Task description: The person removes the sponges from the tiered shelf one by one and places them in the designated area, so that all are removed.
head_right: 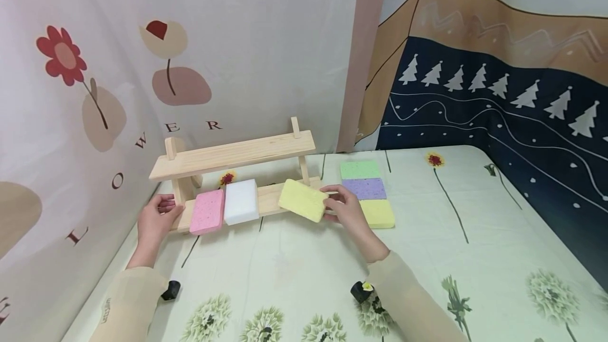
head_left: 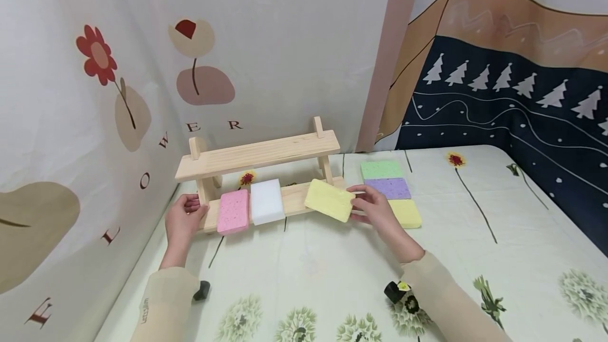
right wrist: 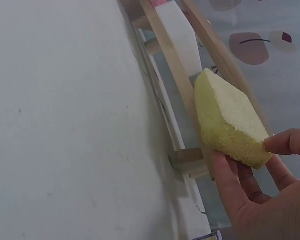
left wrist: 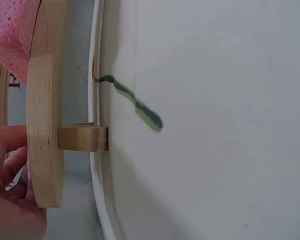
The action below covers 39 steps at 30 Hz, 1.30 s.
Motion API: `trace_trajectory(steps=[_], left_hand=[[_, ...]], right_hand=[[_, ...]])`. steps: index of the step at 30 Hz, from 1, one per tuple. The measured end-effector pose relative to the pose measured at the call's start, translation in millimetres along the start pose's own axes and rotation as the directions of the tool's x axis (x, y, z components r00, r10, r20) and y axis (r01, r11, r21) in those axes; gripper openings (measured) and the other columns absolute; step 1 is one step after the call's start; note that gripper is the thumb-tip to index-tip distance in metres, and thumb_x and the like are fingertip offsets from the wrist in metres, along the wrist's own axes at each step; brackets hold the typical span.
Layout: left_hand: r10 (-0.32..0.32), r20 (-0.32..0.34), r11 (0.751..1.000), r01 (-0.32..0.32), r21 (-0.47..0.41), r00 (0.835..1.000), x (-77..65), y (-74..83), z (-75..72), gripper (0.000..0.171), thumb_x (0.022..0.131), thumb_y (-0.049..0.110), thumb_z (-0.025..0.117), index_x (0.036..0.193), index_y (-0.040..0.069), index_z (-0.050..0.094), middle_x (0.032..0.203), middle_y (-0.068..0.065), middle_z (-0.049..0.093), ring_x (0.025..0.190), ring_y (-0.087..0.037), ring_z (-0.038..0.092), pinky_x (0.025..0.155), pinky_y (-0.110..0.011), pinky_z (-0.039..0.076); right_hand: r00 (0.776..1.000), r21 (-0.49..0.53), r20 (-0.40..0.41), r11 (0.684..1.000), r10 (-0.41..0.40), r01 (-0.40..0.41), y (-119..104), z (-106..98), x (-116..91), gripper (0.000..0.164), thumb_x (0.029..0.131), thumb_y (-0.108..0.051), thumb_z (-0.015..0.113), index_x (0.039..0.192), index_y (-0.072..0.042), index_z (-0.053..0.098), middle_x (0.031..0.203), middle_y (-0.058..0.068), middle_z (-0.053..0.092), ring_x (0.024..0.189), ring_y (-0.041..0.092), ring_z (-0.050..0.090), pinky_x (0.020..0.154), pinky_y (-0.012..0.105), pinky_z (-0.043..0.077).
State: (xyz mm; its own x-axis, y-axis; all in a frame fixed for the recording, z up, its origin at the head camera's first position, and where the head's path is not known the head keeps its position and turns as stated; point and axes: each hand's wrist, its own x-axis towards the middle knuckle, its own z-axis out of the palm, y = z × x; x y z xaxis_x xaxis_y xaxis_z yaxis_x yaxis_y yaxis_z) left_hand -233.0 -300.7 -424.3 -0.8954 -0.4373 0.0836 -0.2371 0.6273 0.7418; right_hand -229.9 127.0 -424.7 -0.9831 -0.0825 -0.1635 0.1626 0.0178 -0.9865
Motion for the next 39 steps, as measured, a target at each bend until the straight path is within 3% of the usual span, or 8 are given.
trace_trajectory(steps=[8, 16, 25, 39], left_hand=[[0.007, -0.003, 1.000, -0.007, -0.002, 1.000, -1.0, -0.2, -1.0, 0.035, 0.096, 0.013, 0.063, 0.128, 0.000, 0.055, 0.120, -0.022, 0.062, 0.109, -0.032, 0.059, 0.087, -0.037, 0.046], [0.014, -0.006, 1.000, -0.014, -0.003, 1.000, -1.7, -1.0, -1.1, 0.035, 0.096, 0.012, 0.064, 0.128, -0.001, 0.055, 0.119, -0.023, 0.061, 0.108, -0.033, 0.058, 0.088, -0.040, 0.046], [-0.002, 0.004, 1.000, 0.002, -0.008, 1.000, -0.3, -1.4, -0.2, 0.036, 0.096, 0.013, 0.064, 0.129, 0.000, 0.055, 0.121, -0.023, 0.061, 0.110, -0.033, 0.058, 0.090, -0.042, 0.047], [-0.022, 0.017, 1.000, 0.022, -0.012, 1.000, -0.6, 0.8, -0.8, 0.037, 0.097, 0.013, 0.062, 0.131, 0.001, 0.054, 0.123, -0.022, 0.060, 0.112, -0.033, 0.057, 0.091, -0.042, 0.048]], right_hand=[[0.999, -0.013, -0.004, 0.999, -0.040, 0.040, -3, -12, -1, 0.035, 0.100, -0.011, 0.051, 0.134, -0.003, 0.056, 0.111, 0.002, 0.059, 0.092, 0.009, 0.063, 0.079, 0.027, 0.058], [0.999, -0.046, -0.039, 0.999, -0.019, 0.017, -5, -26, 1, 0.037, 0.101, -0.017, 0.052, 0.137, -0.008, 0.056, 0.116, -0.001, 0.059, 0.091, 0.007, 0.062, 0.078, 0.023, 0.057], [0.995, -0.043, -0.088, 0.998, -0.050, 0.046, -11, -46, 2, 0.040, 0.100, -0.018, 0.054, 0.137, -0.002, 0.049, 0.104, -0.010, 0.063, 0.086, 0.002, 0.063, 0.076, 0.022, 0.057], [0.984, -0.080, -0.168, 0.996, -0.057, 0.044, -20, -79, -3, 0.040, 0.100, -0.029, 0.059, 0.134, -0.009, 0.054, 0.094, -0.023, 0.064, 0.084, -0.003, 0.064, 0.074, 0.016, 0.055]])
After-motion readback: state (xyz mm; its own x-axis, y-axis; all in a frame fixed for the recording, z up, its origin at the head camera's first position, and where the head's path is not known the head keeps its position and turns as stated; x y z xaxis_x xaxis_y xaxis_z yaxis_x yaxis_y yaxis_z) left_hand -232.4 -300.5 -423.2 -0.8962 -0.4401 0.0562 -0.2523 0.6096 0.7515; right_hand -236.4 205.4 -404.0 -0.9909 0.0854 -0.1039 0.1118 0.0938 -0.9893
